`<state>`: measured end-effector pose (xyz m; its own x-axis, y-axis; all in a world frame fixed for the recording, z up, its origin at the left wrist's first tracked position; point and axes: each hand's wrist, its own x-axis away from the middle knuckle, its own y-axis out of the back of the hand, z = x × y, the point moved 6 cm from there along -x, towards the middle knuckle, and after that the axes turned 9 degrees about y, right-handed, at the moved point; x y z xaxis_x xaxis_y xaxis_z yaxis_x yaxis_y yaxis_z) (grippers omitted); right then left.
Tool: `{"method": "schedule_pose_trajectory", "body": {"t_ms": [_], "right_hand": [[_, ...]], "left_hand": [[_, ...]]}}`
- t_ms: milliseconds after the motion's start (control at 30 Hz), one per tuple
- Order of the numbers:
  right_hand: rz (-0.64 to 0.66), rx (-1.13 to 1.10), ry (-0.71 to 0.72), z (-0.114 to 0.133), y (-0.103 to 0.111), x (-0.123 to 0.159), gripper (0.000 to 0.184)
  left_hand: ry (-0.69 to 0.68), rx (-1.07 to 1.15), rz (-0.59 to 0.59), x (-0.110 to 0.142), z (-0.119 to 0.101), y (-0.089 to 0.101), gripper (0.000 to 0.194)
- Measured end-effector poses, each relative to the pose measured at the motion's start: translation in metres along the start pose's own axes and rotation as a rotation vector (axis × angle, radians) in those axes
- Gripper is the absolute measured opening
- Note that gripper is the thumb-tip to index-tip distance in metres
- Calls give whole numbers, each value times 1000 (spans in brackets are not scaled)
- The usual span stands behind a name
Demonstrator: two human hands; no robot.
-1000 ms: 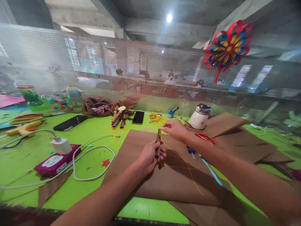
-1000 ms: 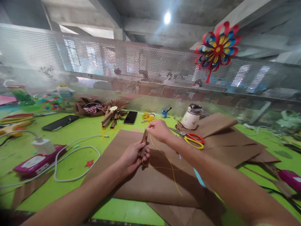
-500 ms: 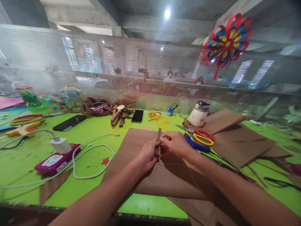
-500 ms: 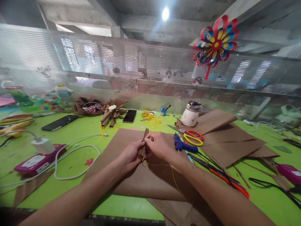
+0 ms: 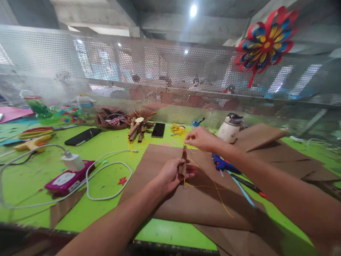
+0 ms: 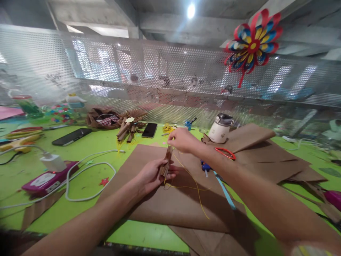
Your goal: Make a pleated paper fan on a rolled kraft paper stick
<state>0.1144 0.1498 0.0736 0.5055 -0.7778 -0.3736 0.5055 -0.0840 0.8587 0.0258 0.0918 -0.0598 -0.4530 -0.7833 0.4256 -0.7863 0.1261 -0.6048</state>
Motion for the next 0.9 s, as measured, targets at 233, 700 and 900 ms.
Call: {"method": "schedule_pose_trajectory", "body": {"t_ms": [233,700,900], "right_hand": [[220,123,7,36,-36,71,22],[-114,149,5,13,-1,47,20],[48,61,121,27,-1,46,20]], "left_hand": [[-33,40,33,-4,-1,0,19],[118,-61,110,-5,11,-1,16],[146,-51,115,-4,12,-2,18]]}}
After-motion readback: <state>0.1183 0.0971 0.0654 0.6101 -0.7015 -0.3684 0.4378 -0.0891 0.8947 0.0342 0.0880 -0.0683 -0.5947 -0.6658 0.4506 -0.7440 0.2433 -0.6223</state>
